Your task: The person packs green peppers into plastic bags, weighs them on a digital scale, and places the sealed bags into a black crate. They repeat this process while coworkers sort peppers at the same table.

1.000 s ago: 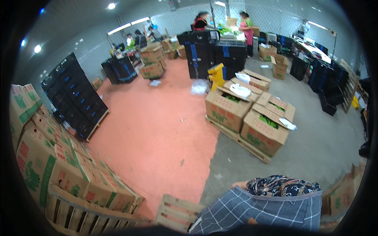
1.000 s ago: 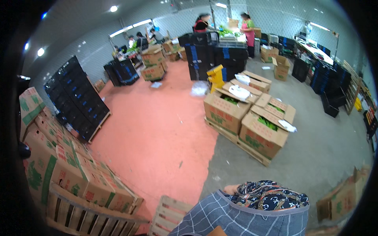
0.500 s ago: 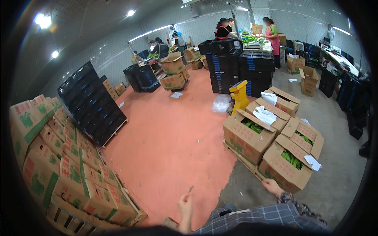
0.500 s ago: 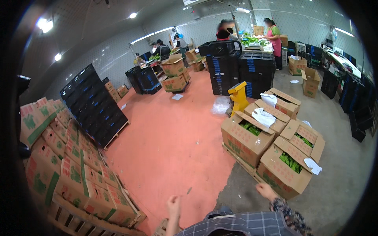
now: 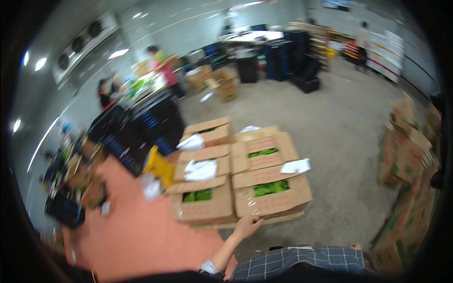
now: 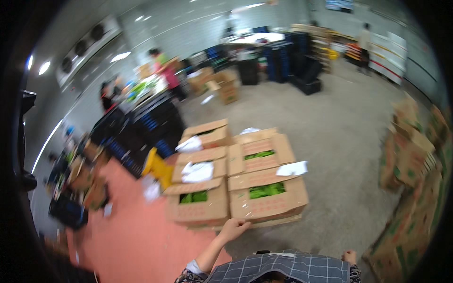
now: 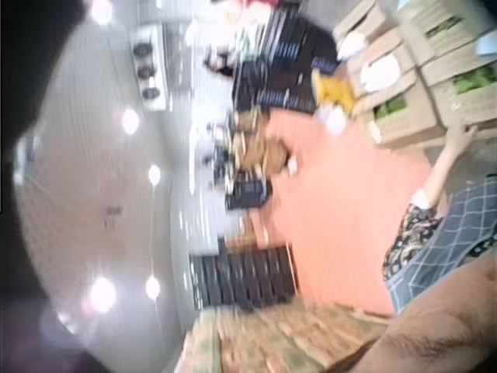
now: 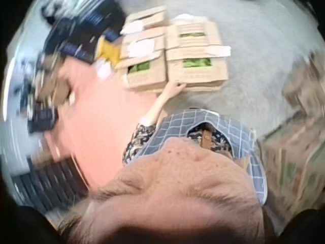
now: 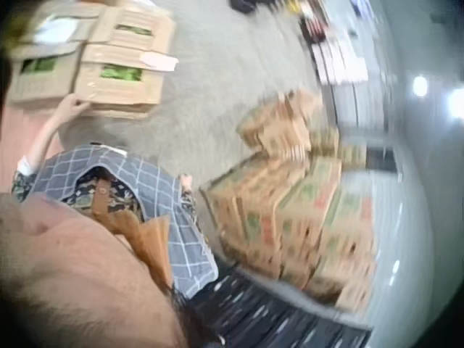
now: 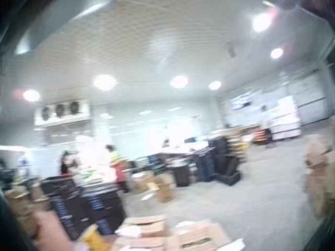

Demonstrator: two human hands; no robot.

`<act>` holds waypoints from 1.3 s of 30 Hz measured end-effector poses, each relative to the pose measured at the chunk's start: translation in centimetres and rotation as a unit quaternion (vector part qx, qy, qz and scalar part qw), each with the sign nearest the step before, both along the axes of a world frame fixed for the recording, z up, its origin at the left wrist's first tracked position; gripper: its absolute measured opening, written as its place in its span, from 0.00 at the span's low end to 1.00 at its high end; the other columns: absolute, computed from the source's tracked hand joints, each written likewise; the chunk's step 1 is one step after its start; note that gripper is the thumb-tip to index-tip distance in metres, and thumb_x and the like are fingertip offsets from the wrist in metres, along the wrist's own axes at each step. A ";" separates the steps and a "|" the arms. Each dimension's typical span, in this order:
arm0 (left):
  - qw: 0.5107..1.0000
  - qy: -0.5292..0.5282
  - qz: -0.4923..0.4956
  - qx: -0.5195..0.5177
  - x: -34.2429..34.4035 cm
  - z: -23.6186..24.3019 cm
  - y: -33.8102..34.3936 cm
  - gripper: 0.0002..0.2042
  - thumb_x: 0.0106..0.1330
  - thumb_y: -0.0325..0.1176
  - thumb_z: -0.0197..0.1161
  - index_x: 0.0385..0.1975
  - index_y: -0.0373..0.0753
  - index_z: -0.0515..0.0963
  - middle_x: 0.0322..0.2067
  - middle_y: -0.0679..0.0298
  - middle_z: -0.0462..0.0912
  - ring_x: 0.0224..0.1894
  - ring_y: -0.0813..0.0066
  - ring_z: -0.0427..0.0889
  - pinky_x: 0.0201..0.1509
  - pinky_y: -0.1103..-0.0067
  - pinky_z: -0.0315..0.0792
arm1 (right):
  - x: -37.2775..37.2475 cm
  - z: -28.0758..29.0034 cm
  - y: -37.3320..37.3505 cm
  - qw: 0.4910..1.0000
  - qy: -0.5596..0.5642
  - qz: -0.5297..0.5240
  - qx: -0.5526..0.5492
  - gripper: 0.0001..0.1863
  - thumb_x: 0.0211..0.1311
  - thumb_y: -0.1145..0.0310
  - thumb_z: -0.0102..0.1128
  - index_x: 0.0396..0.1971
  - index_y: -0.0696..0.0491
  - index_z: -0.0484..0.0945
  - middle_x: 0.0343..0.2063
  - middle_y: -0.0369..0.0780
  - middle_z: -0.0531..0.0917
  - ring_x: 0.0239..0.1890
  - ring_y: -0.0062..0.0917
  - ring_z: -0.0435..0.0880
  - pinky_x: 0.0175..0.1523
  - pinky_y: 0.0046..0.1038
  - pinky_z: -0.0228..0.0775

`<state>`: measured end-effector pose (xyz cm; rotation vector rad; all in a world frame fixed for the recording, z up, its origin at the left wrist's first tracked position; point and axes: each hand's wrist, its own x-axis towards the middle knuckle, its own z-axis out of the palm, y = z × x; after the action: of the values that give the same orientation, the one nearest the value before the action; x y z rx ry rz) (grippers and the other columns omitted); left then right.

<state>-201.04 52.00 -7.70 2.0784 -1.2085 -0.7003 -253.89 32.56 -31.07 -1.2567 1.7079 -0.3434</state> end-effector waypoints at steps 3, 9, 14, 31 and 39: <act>0.991 0.119 -0.050 -0.024 -2.5 -1.0 -7.8 0.16 0.58 0.41 0.54 0.18 0.34 0.75 0.09 0.62 0.68 0.14 0.81 0.67 0.20 0.77 0.62 | -4.3 -4.0 2.2 0.998 0.038 -0.016 0.039 0.06 0.50 0.74 0.51 0.20 0.61 0.73 0.12 0.40 0.73 0.15 0.27 0.74 0.17 0.29 0.64; 0.952 0.191 -0.237 0.037 -14.2 -9.4 -19.6 0.20 0.59 0.45 0.54 0.16 0.33 0.73 0.11 0.66 0.69 0.17 0.82 0.67 0.22 0.80 0.62 | -11.7 -4.8 -2.1 0.992 0.044 -0.071 0.094 0.07 0.52 0.72 0.50 0.22 0.60 0.72 0.13 0.39 0.74 0.16 0.26 0.74 0.17 0.28 0.64; 0.929 0.238 -0.265 0.102 -20.7 -6.5 -28.4 0.19 0.59 0.47 0.53 0.23 0.33 0.74 0.15 0.62 0.74 0.20 0.76 0.71 0.26 0.76 0.64 | -16.0 -4.3 -12.2 0.989 -0.010 -0.114 0.092 0.07 0.54 0.71 0.49 0.24 0.60 0.72 0.14 0.39 0.74 0.16 0.25 0.74 0.17 0.26 0.64; 0.958 0.167 -0.221 0.070 -16.1 -7.2 -64.5 0.19 0.57 0.48 0.52 0.23 0.36 0.78 0.18 0.57 0.77 0.24 0.68 0.76 0.30 0.72 0.67 | -3.1 -0.6 -58.7 0.992 -0.032 0.116 0.034 0.09 0.55 0.68 0.49 0.31 0.58 0.74 0.19 0.40 0.78 0.19 0.23 0.77 0.20 0.25 0.67; 0.979 0.060 -0.188 0.058 -9.6 -2.4 -80.6 0.17 0.56 0.46 0.53 0.23 0.37 0.77 0.18 0.57 0.76 0.23 0.63 0.75 0.28 0.70 0.67 | 2.6 -3.0 -74.4 0.980 0.002 0.177 0.090 0.10 0.53 0.70 0.48 0.30 0.59 0.75 0.18 0.40 0.78 0.19 0.23 0.77 0.22 0.25 0.68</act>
<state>-210.63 -28.60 -10.14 1.8827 -1.5407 -1.0772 -251.32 -41.84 -34.12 -1.3920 1.4459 0.0253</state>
